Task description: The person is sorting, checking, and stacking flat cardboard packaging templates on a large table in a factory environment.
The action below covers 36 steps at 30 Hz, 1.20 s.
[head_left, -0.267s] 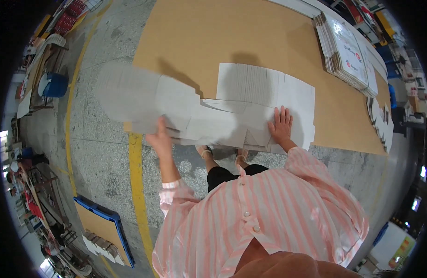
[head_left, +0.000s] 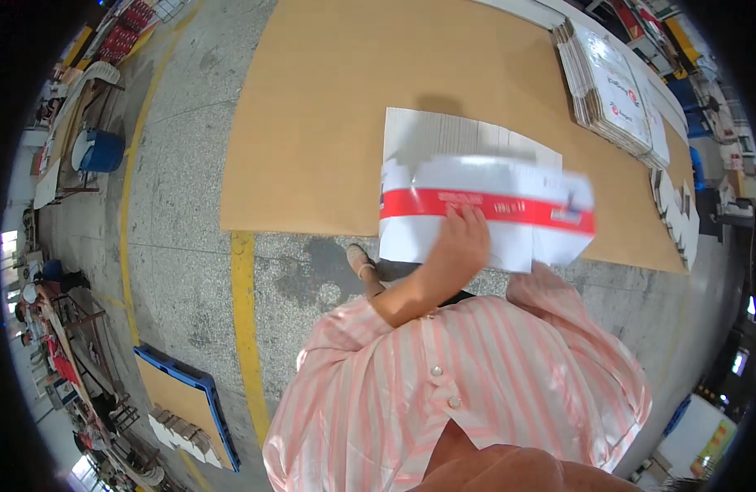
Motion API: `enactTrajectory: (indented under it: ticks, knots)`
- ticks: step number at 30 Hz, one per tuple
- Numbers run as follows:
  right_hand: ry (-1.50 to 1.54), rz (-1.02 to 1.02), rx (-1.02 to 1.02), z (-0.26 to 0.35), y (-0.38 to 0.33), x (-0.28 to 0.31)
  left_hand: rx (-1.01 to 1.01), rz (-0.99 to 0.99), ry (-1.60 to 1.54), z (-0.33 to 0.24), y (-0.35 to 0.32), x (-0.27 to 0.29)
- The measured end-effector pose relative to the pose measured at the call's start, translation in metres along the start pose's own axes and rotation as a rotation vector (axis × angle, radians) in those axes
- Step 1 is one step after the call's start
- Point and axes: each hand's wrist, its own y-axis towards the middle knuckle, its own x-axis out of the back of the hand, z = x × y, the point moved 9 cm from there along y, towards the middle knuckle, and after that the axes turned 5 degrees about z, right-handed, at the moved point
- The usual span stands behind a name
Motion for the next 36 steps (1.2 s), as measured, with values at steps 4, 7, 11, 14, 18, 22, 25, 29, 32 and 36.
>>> enactTrajectory:
  ticks: [4,7,11,14,18,22,25,29,32,36]
  knots:
    - [0.264,0.181,-0.061,0.027,-0.003,0.042,0.003,0.083,0.09,-0.01,-0.018,-0.03]
    - [0.635,-0.08,-0.142,-0.072,-0.002,-0.033,0.123,-0.393,-0.484,0.064,-0.019,0.047]
    - [-0.076,-0.152,0.03,-0.008,-0.002,-0.001,1.223,-0.59,-1.265,0.216,-0.156,-0.03]
    - [-0.075,-0.144,0.049,0.001,0.002,-0.002,1.331,-1.032,-1.656,0.265,-0.245,-0.112]
    - [-0.067,-0.164,0.072,0.008,0.006,-0.004,1.461,-1.218,-2.02,0.289,-0.311,-0.191]
    - [0.042,-0.132,0.008,-0.001,0.009,0.001,1.563,-1.005,-1.653,0.292,-0.315,-0.196]
    - [-0.001,-0.126,-0.087,-0.014,0.003,-0.004,1.435,-0.758,-1.261,0.284,-0.292,-0.166]
    - [-0.014,-0.154,-0.083,-0.006,0.005,-0.003,1.449,-1.051,-1.522,0.292,-0.317,-0.18]
    - [0.002,-0.171,-0.066,-0.002,0.005,0.0,1.554,-1.141,-1.66,0.291,-0.326,-0.196]
    - [-0.01,-0.158,-0.113,-0.02,-0.003,0.001,1.504,-0.893,-1.229,0.284,-0.297,-0.167]
